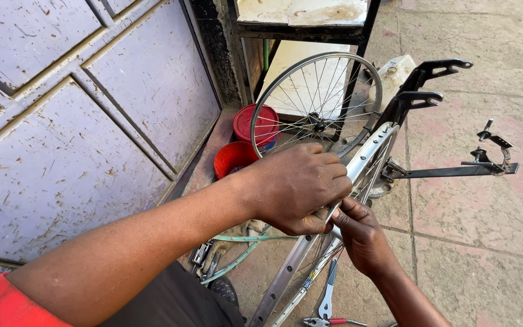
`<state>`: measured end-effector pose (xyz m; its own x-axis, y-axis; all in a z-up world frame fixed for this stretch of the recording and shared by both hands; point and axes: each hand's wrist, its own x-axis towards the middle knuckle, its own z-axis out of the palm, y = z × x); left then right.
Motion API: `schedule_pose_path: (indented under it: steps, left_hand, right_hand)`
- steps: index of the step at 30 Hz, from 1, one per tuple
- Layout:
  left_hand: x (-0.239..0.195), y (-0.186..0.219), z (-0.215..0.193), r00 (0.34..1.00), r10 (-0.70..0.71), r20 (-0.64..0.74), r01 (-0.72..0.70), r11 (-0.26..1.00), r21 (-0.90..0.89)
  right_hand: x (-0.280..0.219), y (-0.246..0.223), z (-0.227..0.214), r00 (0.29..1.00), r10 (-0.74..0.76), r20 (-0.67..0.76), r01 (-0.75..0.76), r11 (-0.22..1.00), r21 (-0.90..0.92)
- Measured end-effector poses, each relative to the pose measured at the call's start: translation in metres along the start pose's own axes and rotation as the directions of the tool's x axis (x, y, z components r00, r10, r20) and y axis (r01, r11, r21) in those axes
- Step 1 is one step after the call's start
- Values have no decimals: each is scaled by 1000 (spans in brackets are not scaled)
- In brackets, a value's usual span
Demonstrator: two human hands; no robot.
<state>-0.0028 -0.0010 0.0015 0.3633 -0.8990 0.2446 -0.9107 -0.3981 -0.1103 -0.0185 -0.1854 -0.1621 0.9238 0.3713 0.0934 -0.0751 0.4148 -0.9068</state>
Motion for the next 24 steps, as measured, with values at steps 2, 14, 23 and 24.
schedule_pose_path:
  steps: [2, 14, 23, 24]
  left_hand:
    - [0, -2, 0, 1000, 16, -9, -16, 1000, 5]
    - [2, -4, -2, 998, 58, -34, -57, 998, 12]
    - [2, -3, 0, 997, 59, -44, -58, 998, 30]
    - [2, -4, 1, 997, 63, -33, -61, 997, 46]
  right_hand:
    - [0, 2, -1, 1000, 12, -9, -12, 1000, 10]
    - [0, -1, 3, 999, 31, -26, -30, 999, 30]
    - [-1, -2, 2, 1000, 20, -8, -20, 999, 32]
    - [-1, -3, 4, 1000, 21, -11, -21, 999, 28]
